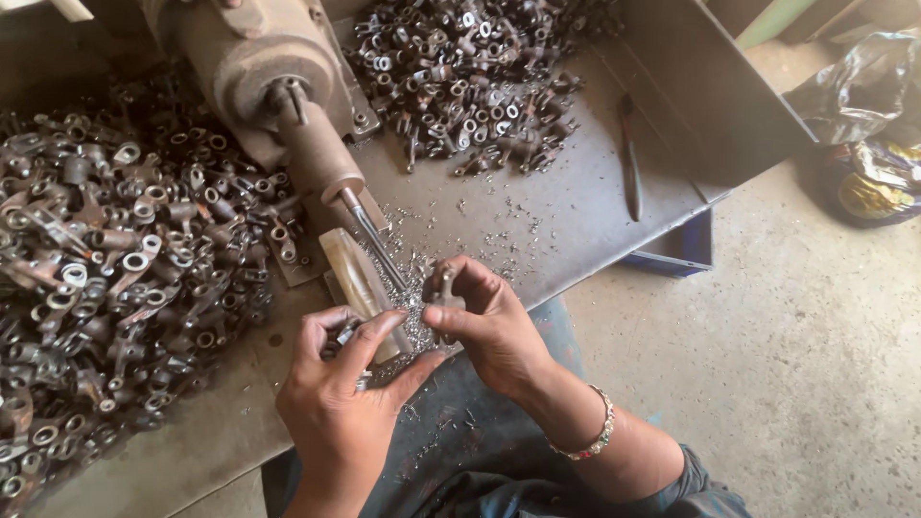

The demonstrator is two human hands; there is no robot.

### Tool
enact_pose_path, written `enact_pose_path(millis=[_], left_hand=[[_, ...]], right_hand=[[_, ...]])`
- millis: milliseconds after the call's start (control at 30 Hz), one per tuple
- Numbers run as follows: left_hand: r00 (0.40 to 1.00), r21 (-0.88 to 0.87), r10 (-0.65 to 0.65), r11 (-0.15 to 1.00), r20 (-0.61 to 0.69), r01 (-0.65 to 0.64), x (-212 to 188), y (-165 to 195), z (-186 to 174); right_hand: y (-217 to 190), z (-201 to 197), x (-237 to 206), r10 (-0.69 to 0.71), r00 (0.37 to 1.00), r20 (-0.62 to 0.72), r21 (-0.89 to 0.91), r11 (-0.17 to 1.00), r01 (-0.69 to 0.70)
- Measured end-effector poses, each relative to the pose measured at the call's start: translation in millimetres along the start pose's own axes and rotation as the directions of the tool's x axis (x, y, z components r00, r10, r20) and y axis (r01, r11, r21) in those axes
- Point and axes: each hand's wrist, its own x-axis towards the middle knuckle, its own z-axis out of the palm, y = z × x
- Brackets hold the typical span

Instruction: The person repeatedly picks small metal parts from a pile, inserts them into a rotating drill bit, and then removes the processed parts. The cycle of loading, drilling, and unloading is performed continuously throughout the clip.

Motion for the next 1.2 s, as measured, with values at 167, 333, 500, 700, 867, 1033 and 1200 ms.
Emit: enact_pose_path(millis=[167, 333, 500, 700, 867, 1033, 1200], left_hand=[[0.997, -0.043, -0.077, 0.996, 0.005, 0.078, 0, -7, -1], [0.998, -0.107, -0.065, 0.992, -0.018, 0.063, 2, -9, -2], [0.998, -0.117, -0.055, 0.992, 0.003, 0.055, 2, -7, -6], [0.998, -0.137, -0.057, 0.989, 0.018, 0.059, 5, -7, -5], [0.995, -0.170, -0.094, 0.981, 0.020, 0.096, 5, -10, -1], [0.989, -0.264, -0.150, 0.953, 0.005, 0.146, 5, -18, 7], [0.982, -0.434, -0.188, 0.885, -0.009, 0.166, 12, -30, 20]], right_hand=[[-2, 6, -6, 0.118, 0.993, 0.014, 0.101, 0.988, -0.119], [-9, 7, -9, 0.179, 0.984, 0.012, 0.086, 0.980, -0.179], [-17, 6, -11, 0.133, 0.988, 0.083, -0.110, 0.986, -0.124], [-20, 5, -10, 0.016, 0.990, 0.142, -0.283, 0.959, 0.025], [-13, 7, -6, 0.203, 0.977, -0.064, -0.042, 0.978, -0.206], [0, 10, 2, 0.054, 0.996, -0.070, 0.081, 0.996, -0.048], [13, 11, 14, 0.024, 0.986, -0.163, 0.096, 0.995, -0.009]])
